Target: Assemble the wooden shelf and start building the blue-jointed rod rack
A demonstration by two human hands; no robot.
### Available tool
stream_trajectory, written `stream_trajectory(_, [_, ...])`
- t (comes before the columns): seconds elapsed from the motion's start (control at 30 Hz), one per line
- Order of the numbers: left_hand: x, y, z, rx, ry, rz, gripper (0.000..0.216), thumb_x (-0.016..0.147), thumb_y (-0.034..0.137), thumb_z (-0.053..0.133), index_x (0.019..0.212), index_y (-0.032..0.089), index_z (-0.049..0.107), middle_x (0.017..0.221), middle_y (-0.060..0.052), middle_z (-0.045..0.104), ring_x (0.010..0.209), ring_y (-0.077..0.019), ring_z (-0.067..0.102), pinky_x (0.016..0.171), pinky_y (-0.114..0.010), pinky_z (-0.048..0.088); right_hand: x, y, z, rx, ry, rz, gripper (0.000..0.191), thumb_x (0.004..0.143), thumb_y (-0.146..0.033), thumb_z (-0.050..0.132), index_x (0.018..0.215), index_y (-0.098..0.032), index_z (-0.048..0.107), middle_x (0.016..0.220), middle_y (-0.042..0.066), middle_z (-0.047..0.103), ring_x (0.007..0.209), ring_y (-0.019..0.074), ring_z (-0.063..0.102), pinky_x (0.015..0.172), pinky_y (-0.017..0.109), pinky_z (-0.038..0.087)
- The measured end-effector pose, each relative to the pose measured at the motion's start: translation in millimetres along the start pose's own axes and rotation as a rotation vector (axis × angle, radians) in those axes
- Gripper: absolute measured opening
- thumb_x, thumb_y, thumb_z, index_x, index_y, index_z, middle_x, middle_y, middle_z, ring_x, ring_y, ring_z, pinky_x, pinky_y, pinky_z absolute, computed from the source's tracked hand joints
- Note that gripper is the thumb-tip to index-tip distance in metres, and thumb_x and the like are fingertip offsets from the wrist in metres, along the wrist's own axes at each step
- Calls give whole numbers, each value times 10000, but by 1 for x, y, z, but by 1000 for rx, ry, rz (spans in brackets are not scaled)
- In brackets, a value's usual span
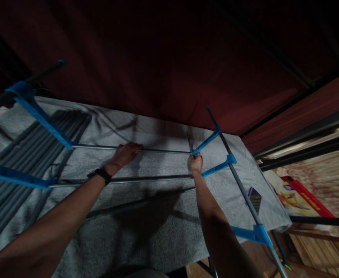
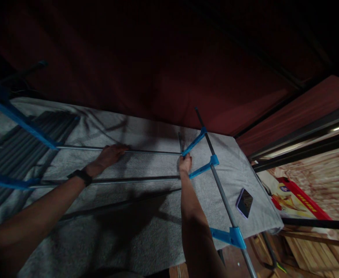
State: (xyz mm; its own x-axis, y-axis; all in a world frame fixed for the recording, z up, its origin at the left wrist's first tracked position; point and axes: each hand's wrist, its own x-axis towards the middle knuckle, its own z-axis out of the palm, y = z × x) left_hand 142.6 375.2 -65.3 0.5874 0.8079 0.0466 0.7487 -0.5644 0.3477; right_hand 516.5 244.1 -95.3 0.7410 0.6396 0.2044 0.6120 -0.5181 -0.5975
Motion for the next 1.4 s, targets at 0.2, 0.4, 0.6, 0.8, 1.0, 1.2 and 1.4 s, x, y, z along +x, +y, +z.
stream_trajectory(0.2, [1,-1,1,16,3,-10,395,960,221,445,1262,295,687,1340,-53,673,1245,-240,608,1028,-401,434,-3,-3,2,14,30,-14,234,857,-255,497,1046,-195,621,886,34,612,813,183,541,848,309,447])
stream_trajectory(0.4, [2,-3,1,-10,8,9,404,951,222,445,1266,294,688,1335,-56,676,1250,-241,603,1039,-411,442,-6,-8,-1,-31,18,20,258,866,-342,565,1081,-205,607,964,48,613,876,204,563,856,323,452])
stream_trajectory(0.6, [1,-2,0,-7,8,19,404,943,212,447,1252,296,693,1322,-56,685,1246,-239,605,1027,-407,451,-8,-15,-4,-54,-5,56,251,880,-322,565,1097,-203,601,992,53,607,892,199,566,871,307,454])
stream_trajectory(0.8, [1,0,-1,2,12,5,398,944,211,459,1255,308,687,1339,-47,676,1253,-234,603,1032,-398,442,-8,-16,-5,-41,4,56,222,882,-289,538,1075,-207,610,962,39,600,867,189,558,855,293,455])
stream_trajectory(1.0, [1,1,-1,-1,-2,18,400,943,199,455,1252,289,693,1316,-63,685,1228,-239,618,1025,-402,444,-6,-12,-1,-50,14,40,209,880,-272,526,1051,-193,618,923,34,590,836,183,539,841,292,449])
stream_trajectory(1.2, [-1,2,1,40,15,2,399,957,225,443,1270,295,680,1341,-67,667,1255,-232,602,1023,-391,444,-5,-9,3,-47,19,30,183,877,-242,526,1017,-183,628,903,30,574,832,179,516,867,289,445])
stream_trajectory(1.4, [0,-4,3,45,-2,30,410,964,239,431,1288,303,673,1318,-67,679,1214,-235,626,1010,-384,462,-7,-11,2,-60,22,14,185,885,-244,514,1016,-180,626,920,49,571,853,198,526,886,303,442])
